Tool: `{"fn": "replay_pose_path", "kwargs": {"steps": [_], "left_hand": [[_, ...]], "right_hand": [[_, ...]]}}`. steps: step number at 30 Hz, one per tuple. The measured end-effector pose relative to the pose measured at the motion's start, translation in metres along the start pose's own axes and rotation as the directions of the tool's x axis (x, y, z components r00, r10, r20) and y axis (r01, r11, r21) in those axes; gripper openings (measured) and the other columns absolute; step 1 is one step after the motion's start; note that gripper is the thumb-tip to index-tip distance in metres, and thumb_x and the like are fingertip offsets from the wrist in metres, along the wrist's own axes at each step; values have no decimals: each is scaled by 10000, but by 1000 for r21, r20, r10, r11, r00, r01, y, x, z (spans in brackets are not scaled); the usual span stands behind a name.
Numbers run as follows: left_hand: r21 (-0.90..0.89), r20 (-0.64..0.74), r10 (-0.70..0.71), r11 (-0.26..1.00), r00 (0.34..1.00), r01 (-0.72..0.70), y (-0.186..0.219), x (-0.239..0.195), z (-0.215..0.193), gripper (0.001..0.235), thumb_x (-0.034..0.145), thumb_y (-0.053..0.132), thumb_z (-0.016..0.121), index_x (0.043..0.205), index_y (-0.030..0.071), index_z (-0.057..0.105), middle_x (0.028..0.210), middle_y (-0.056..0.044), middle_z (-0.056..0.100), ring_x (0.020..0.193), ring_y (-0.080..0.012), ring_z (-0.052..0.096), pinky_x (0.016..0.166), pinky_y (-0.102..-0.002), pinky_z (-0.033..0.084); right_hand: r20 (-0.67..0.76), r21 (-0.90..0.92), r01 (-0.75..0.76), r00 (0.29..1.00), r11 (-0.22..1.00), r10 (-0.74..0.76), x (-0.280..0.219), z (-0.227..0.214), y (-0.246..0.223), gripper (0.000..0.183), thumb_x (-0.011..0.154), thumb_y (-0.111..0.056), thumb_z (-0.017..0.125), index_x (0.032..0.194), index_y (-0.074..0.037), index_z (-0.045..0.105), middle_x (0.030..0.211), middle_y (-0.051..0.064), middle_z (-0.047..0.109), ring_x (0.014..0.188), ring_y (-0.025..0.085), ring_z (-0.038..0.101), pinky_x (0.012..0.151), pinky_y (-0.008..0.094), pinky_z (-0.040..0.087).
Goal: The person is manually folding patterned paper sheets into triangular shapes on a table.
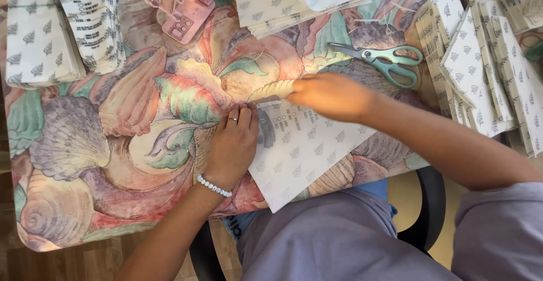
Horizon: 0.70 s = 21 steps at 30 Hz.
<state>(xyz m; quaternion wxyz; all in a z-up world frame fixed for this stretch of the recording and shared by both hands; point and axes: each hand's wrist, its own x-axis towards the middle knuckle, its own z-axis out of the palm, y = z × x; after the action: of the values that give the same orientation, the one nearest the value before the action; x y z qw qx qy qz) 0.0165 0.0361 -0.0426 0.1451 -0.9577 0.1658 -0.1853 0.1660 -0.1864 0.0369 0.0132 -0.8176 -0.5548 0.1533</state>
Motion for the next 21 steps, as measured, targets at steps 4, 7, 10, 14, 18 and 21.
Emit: {"fn": "replay_pose_path", "kwargs": {"steps": [4, 7, 10, 14, 18, 21], "left_hand": [[-31, 53, -8, 999, 999, 9, 0, 2, -4, 417, 965, 82, 453, 1328, -46, 613, 1038, -147, 588, 1016, -288, 633, 974, -378, 544], [38, 45, 4, 999, 999, -6, 3, 7, -11, 417, 946, 34, 482, 1337, -45, 601, 1002, -155, 558, 982, -305, 612, 975, -395, 538], [18, -20, 5, 1000, 1000, -5, 3, 8, -6, 420, 942, 54, 452, 1312, -39, 625, 989, -166, 549, 958, -306, 598, 991, -440, 521], [0, -17, 5, 1000, 1000, -5, 2, 9, -10, 428, 946, 45, 431, 1314, -48, 628, 1016, -190, 558, 986, -324, 600, 994, -437, 511], [18, 10, 33, 999, 999, -33, 1, 12, -10, 419, 955, 68, 425, 1304, -46, 626, 1061, -177, 559, 1020, -296, 589, 964, -406, 514], [26, 43, 46, 999, 998, -47, 1, 13, -11, 453, 949, 74, 443, 1363, -15, 606, 1011, -154, 543, 963, -286, 589, 933, -414, 533]], "right_hand": [[1, -25, -68, 998, 997, 68, -30, -12, 21, 273, 920, 10, 561, 1114, -120, 703, 862, 82, 623, 819, 344, 649, 727, 478, 590], [-4, 28, -125, 992, 992, 125, -41, -6, 38, 156, 978, -55, 541, 985, -88, 693, 806, 73, 594, 753, 331, 640, 701, 441, 565], [-30, -15, -115, 993, 993, 114, -47, 3, 43, 170, 1016, -103, 519, 1054, -128, 682, 795, 37, 570, 707, 300, 626, 644, 398, 547], [-21, -127, -77, 997, 989, 75, -52, 6, 34, 354, 979, -63, 527, 1286, -193, 646, 829, 32, 595, 757, 290, 649, 662, 410, 574], [21, -288, -41, 999, 957, 49, -52, -4, 19, 548, 951, 3, 545, 1457, -207, 535, 817, -2, 590, 759, 209, 661, 637, 348, 599], [15, -377, -7, 1000, 926, 14, -51, 2, 17, 551, 944, -6, 561, 1459, -195, 527, 807, -6, 568, 750, 184, 647, 597, 307, 590]]}}
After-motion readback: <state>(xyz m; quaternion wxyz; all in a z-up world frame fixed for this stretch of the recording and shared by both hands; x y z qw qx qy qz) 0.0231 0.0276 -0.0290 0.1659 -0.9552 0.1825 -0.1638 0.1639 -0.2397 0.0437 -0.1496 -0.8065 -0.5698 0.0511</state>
